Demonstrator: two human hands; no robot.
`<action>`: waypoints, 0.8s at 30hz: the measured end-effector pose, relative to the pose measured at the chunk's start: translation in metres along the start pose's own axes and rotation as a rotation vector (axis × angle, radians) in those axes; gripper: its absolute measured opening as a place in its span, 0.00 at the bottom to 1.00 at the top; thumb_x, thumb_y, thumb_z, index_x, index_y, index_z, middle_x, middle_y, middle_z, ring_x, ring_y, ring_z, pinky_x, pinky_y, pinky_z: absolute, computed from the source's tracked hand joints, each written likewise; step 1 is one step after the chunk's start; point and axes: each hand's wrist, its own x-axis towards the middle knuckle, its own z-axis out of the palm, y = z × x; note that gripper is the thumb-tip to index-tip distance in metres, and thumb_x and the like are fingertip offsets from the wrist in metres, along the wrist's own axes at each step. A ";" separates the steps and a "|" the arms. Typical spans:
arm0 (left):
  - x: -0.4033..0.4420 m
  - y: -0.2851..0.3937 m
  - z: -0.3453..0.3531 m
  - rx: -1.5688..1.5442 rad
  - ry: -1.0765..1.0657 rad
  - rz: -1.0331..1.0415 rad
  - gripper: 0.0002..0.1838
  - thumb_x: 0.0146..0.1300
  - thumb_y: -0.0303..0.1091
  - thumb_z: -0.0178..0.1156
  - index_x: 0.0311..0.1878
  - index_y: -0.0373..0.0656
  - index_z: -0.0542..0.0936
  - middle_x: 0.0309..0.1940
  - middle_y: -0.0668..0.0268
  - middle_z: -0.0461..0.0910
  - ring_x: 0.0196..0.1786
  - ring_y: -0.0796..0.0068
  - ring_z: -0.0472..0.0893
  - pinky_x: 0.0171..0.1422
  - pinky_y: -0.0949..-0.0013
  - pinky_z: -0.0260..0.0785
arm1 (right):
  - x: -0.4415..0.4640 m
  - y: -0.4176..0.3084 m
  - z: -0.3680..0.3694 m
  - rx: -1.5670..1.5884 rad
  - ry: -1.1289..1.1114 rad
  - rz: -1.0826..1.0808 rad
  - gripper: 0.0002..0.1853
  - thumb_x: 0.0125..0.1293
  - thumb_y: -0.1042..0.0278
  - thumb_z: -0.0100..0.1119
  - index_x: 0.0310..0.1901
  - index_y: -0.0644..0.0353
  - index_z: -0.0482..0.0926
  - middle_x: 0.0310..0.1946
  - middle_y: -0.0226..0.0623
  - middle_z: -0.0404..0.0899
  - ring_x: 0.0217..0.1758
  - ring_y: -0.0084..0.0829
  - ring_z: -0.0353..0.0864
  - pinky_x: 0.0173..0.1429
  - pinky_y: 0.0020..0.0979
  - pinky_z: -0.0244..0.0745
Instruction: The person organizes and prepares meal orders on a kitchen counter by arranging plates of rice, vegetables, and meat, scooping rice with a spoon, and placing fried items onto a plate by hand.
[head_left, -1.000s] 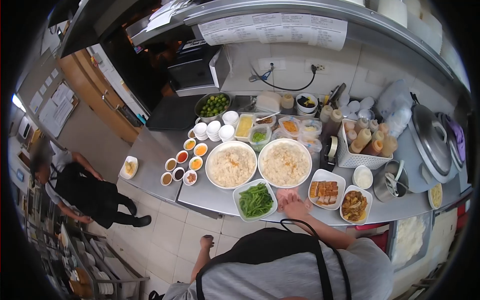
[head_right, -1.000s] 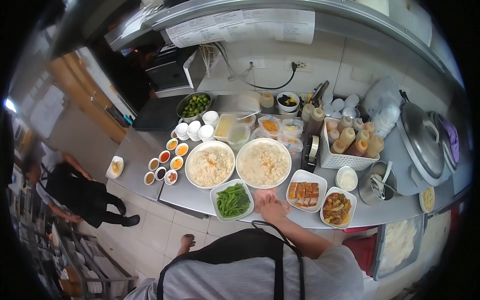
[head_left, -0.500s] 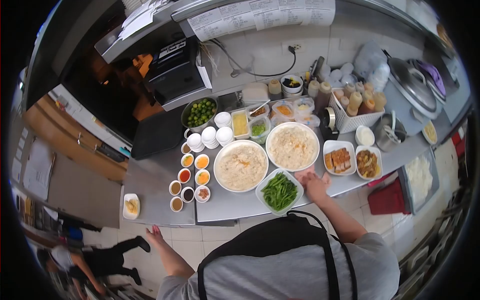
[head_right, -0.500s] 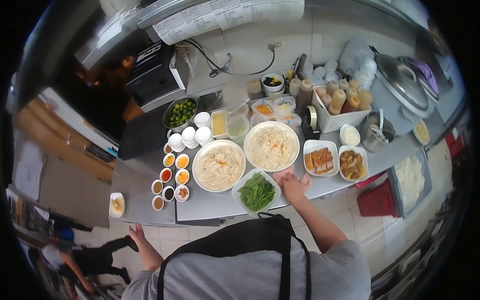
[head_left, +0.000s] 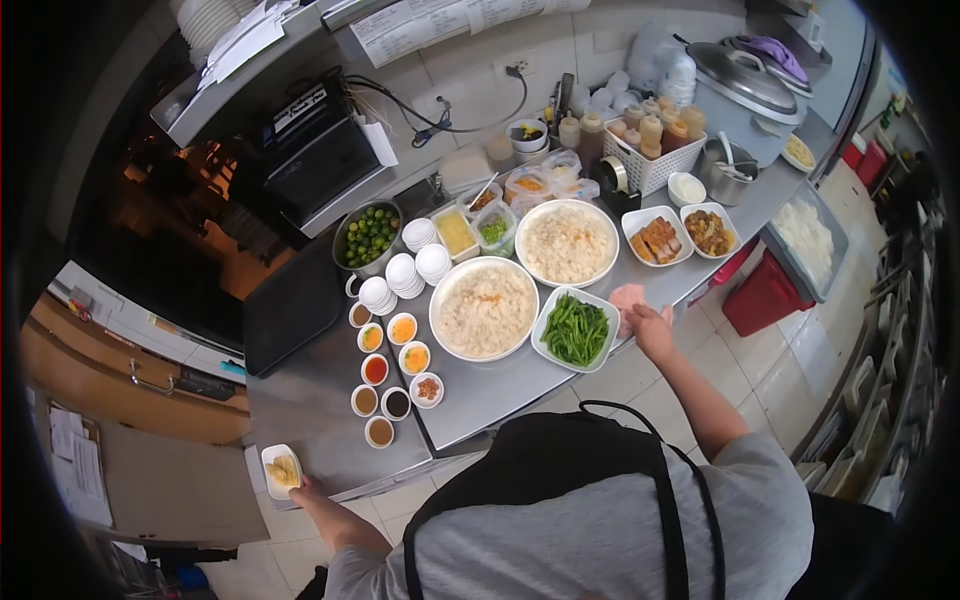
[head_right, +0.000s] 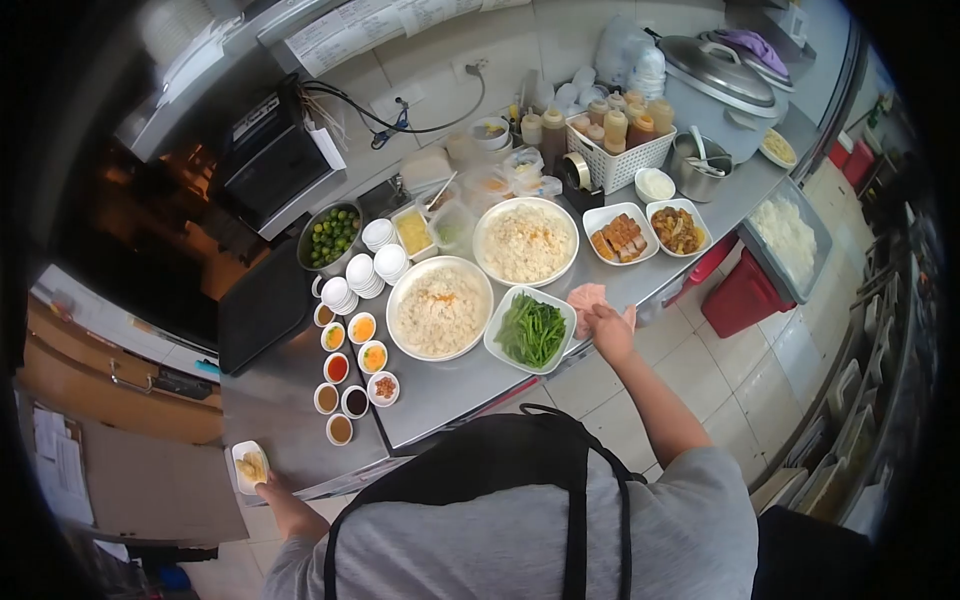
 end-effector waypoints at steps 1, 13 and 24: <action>0.004 0.001 -0.004 -0.001 -0.007 -0.005 0.21 0.63 0.33 0.34 0.57 0.38 0.64 0.52 0.56 0.69 0.50 0.58 0.72 0.44 0.65 0.75 | 0.000 -0.002 -0.006 -0.004 0.006 0.005 0.12 0.52 0.72 0.50 0.38 0.53 0.80 0.42 0.37 0.76 0.44 0.39 0.77 0.51 0.36 0.70; 0.005 0.015 -0.028 0.220 -0.103 -0.028 0.22 0.51 0.21 0.39 0.51 0.23 0.64 0.49 0.47 0.70 0.41 0.52 0.77 0.46 0.63 0.78 | 0.047 0.002 0.027 0.021 0.023 0.151 0.09 0.53 0.73 0.48 0.37 0.54 0.75 0.42 0.40 0.75 0.40 0.42 0.76 0.45 0.39 0.73; -0.190 0.021 0.058 0.584 -0.781 -0.005 0.22 0.51 0.22 0.44 0.53 0.30 0.66 0.45 0.52 0.75 0.44 0.58 0.79 0.46 0.62 0.77 | -0.003 0.028 -0.042 0.536 -0.179 0.426 0.14 0.45 0.80 0.49 0.34 0.58 0.81 0.30 0.37 0.81 0.31 0.37 0.80 0.39 0.28 0.72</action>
